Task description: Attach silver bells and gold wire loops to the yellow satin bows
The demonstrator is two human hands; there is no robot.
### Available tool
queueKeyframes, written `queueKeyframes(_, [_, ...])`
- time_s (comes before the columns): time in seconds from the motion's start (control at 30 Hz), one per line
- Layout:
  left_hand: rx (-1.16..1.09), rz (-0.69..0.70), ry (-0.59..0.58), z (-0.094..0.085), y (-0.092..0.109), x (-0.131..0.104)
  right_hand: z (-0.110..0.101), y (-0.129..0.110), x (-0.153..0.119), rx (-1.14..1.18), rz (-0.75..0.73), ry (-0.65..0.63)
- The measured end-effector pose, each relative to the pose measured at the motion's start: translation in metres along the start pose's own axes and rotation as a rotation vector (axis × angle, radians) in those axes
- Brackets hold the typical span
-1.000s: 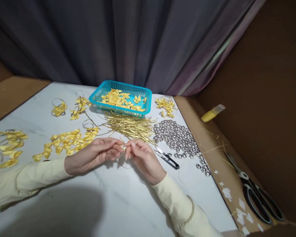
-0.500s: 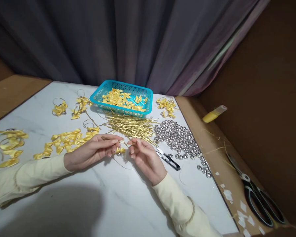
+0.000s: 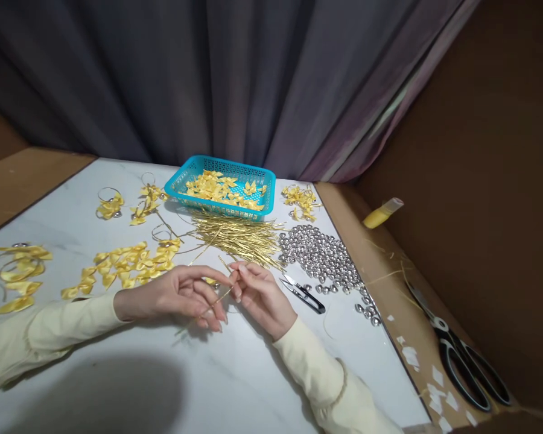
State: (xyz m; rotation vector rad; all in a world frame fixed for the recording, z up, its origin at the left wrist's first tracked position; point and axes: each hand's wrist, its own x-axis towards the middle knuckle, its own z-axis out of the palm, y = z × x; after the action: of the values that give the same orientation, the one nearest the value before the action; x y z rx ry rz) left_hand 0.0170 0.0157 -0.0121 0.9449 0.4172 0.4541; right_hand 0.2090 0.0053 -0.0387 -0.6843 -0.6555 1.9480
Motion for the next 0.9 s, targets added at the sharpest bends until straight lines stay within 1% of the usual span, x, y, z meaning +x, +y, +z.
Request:
queueKeyframes(0.07, [0.053,0.004,0.005,0.001,-0.002,-0.001,-0.001,0.0,0.001,-0.007,-0.008,-0.006])
queueKeyframes(0.2, [0.158,0.025,0.113,0.001,-0.004,-0.001,-0.003,0.001,0.001,-0.025,-0.021,-0.028])
queueKeyframes(0.27, [0.189,0.019,0.135,0.0,-0.004,0.0,-0.003,0.001,0.0,-0.036,-0.009,-0.048])
queueKeyframes(0.37, [0.189,0.053,0.141,-0.002,-0.003,0.002,-0.002,0.001,-0.002,-0.052,0.027,-0.097])
queueKeyframes(0.47, [0.167,0.099,0.172,-0.004,-0.001,0.004,0.0,-0.001,-0.004,-0.074,0.065,-0.154])
queueKeyframes(0.53, [0.146,0.09,0.177,-0.005,0.001,0.004,0.0,-0.002,-0.004,-0.094,0.091,-0.186])
queueKeyframes(0.6, [0.126,0.047,0.136,-0.007,0.004,0.004,0.0,-0.003,-0.004,-0.113,0.117,-0.209])
queueKeyframes(0.73, [0.125,-0.056,-0.007,-0.013,0.008,0.003,-0.002,-0.005,-0.005,-0.148,0.19,-0.261])
queueKeyframes(0.9, [0.292,-0.103,-0.071,-0.018,0.014,0.0,-0.003,-0.013,-0.008,-0.222,0.284,-0.339])
